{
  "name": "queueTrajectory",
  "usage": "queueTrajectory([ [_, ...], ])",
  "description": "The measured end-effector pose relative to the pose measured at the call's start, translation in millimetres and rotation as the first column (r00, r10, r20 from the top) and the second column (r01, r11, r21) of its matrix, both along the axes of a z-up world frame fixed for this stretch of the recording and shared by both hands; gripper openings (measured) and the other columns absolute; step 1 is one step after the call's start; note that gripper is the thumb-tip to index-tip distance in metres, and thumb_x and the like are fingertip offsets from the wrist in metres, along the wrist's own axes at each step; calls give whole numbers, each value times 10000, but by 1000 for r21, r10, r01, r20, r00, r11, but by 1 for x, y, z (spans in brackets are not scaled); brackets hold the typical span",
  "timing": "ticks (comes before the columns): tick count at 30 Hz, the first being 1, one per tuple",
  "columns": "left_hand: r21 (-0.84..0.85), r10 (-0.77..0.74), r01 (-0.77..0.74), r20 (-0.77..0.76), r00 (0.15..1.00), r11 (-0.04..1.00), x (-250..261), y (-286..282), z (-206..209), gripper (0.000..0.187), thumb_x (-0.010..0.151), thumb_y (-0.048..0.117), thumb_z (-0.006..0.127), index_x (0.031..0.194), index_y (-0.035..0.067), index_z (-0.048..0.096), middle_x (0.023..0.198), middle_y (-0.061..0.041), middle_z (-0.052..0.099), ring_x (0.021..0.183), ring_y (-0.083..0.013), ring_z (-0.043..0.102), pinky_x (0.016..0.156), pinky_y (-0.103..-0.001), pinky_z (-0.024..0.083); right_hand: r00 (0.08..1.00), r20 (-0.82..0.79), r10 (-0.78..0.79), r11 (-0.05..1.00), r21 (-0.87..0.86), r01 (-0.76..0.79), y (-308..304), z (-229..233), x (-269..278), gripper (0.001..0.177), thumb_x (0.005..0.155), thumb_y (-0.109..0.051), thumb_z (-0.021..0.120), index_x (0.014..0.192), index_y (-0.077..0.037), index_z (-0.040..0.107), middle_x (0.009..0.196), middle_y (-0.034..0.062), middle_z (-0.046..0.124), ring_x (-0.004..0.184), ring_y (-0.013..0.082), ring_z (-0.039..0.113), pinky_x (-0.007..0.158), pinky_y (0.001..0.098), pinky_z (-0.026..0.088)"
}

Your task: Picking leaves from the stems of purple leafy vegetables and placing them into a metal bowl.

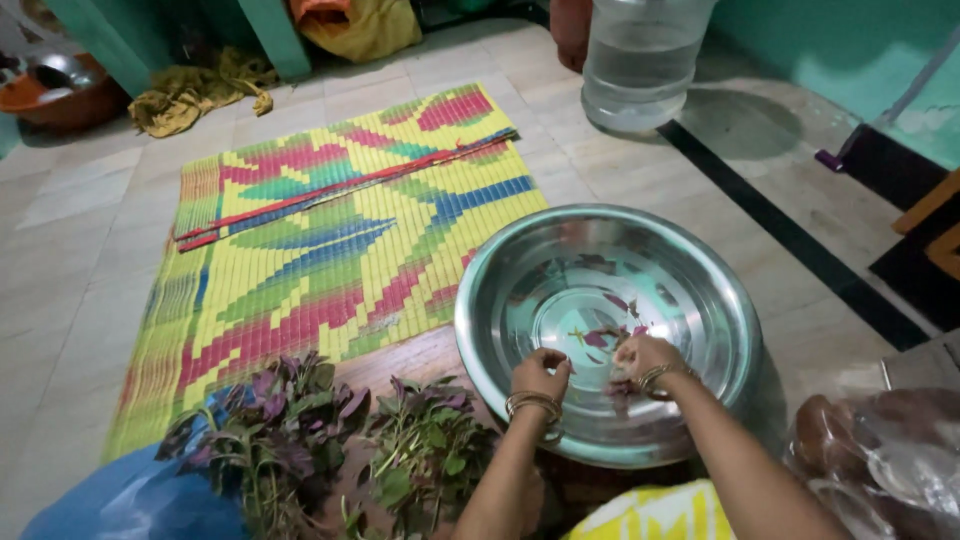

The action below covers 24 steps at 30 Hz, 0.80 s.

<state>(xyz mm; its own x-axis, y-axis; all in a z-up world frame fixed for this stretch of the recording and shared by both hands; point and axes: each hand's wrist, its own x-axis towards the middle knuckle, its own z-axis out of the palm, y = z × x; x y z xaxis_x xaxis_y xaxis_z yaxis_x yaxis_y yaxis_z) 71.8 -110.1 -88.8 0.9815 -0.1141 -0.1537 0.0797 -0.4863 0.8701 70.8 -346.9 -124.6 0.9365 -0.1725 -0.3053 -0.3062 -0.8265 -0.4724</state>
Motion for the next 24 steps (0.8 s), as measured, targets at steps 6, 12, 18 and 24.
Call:
queueTrajectory([
  [6, 0, -42, 42, 47, 998, 999, 3, 3, 0, 198, 842, 251, 727, 967, 104, 771, 990, -87, 785, 960, -252, 751, 901, -372, 565, 977, -190, -93, 992, 68, 107, -13, 12, -8, 310, 817, -21, 754, 1045, -201, 863, 1049, 21, 823, 898, 157, 784, 876, 314, 606],
  [12, 20, -40, 39, 3, 999, 999, -2, 1, 9, 188, 836, 247, 728, 948, 106, 780, 1001, -79, 788, 967, -242, 752, 909, -370, 562, 974, -121, -194, 966, 151, 211, -29, -2, -6, 279, 774, -62, 835, 1041, -143, 848, 990, 39, 846, 891, 157, 803, 857, 334, 623],
  [18, 23, -38, 38, -26, 999, 999, -4, 1, 6, 203, 843, 251, 714, 984, 117, 771, 1012, -76, 787, 979, -243, 752, 912, -366, 563, 964, -247, -96, 989, 86, 120, -7, 25, -14, 435, 722, -67, 859, 1117, -239, 806, 1085, 5, 833, 994, 165, 785, 946, 307, 595],
  [24, -88, -11, 23, 143, 990, 996, 71, -85, 30, 241, 860, 295, 723, 1018, 118, 764, 1023, -104, 773, 986, -276, 731, 910, -393, 551, 981, -190, 27, 999, -18, -31, -146, -24, 130, 291, 805, -153, 706, 1095, -141, 729, 1132, 114, 729, 1059, 248, 706, 929, 368, 539],
])
